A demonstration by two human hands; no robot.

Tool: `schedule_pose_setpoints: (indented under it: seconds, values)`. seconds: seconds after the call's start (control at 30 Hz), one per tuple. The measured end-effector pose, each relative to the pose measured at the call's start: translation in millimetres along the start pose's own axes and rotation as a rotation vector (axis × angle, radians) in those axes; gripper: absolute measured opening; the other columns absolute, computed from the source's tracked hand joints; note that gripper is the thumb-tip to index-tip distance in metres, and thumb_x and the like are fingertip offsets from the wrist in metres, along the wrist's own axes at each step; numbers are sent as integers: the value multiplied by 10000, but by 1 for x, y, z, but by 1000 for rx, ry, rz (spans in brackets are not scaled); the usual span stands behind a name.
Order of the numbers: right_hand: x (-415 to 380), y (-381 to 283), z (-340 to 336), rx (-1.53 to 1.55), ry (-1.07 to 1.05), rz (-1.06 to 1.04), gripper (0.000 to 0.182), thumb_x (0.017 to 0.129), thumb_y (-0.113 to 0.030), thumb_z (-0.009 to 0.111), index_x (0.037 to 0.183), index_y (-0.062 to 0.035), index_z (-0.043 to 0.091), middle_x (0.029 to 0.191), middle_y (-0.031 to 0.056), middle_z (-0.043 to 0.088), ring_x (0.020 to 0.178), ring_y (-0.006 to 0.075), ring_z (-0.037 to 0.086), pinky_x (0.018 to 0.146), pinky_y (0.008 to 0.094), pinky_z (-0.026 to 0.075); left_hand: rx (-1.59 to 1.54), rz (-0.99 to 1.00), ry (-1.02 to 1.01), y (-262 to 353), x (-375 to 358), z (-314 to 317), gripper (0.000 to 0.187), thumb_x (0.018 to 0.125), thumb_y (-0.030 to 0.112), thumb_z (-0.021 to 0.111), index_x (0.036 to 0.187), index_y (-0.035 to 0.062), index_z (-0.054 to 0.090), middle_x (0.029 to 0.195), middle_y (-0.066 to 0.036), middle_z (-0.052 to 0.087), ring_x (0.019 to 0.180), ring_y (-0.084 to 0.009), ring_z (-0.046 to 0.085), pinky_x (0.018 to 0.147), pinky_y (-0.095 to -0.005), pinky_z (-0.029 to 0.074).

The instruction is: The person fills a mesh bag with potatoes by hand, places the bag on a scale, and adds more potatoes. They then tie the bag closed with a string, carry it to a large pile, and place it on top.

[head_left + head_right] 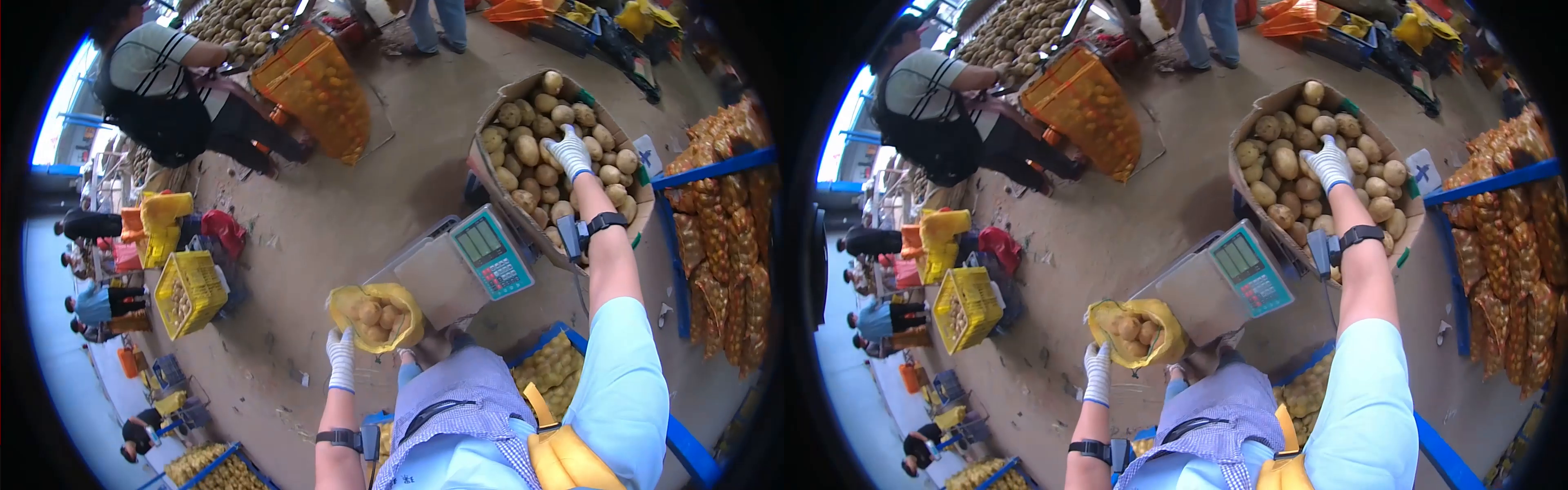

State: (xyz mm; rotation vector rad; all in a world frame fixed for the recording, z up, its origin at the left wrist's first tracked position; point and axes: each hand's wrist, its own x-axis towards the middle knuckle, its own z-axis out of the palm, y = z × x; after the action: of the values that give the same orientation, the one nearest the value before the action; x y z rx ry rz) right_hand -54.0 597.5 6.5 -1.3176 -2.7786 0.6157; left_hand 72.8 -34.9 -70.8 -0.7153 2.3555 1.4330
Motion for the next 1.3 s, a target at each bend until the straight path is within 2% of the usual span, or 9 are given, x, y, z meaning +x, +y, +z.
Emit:
schedule_pose_setpoints:
  seconds: [0.2,0.47,0.57,0.63,0.7,0.8,0.87,1.1,1.3]
  values:
    - [29,0,14,-313,-441,-160,619,741,-330,600,1297,-140,405,1252,190,492,1116,347,506,953,415,403,44,27,39,-7,-1,-5,276,847,152,589,1052,-25,541,892,-66,613,724,-112,542,620,-242,461]
    - [-31,16,14,-93,66,-90,612,731,-253,694,1247,-105,401,1200,199,495,1022,329,552,869,406,454,71,16,59,-13,11,-8,329,836,178,613,1090,-11,521,922,-74,601,723,-118,539,610,-240,464]
    - [-79,1,-18,963,63,-26,571,742,-252,729,1192,-32,455,1027,93,570,883,168,544,794,270,464,84,40,37,-19,20,-10,366,826,208,632,1097,-8,514,926,-81,598,728,-125,543,609,-242,468]
    - [-140,-16,-42,1379,-307,256,489,780,-222,679,1179,-44,460,1038,107,572,876,174,585,700,281,529,74,52,19,-23,27,-7,388,818,228,645,1096,-8,513,926,-84,598,731,-129,546,606,-245,470]
    - [-197,-28,-45,1675,-803,143,486,780,-237,663,1176,-53,451,986,104,574,740,198,628,568,288,556,155,-44,-10,-23,37,-5,410,803,280,663,1070,1,527,932,-90,601,733,-128,559,600,-253,477]
    - [-265,-63,-16,1427,-1216,59,583,766,-234,646,1258,-43,400,996,110,576,719,164,613,574,266,536,217,-178,-198,18,29,-2,400,799,348,656,1017,27,558,878,-79,616,677,-130,576,567,-261,486]
    - [-305,-104,10,1266,-1372,-72,570,739,-200,689,1231,-38,452,1070,67,551,1003,132,505,820,272,456,237,-265,-311,29,23,-4,354,823,368,614,980,52,585,802,-63,628,605,-136,582,529,-269,488]
    - [-387,-191,124,41,-958,-705,557,668,-219,666,1190,-105,506,1061,181,593,966,328,575,859,388,451,66,-184,-547,22,18,-25,285,855,309,566,1003,68,597,764,-46,631,560,-128,562,503,-264,476]
    - [-413,-166,153,-169,-868,-724,491,674,-223,644,1137,-91,548,990,165,624,932,349,581,836,397,457,-44,-134,-632,0,18,-29,326,849,228,563,1069,-12,584,938,-129,636,804,-185,601,714,-315,487]
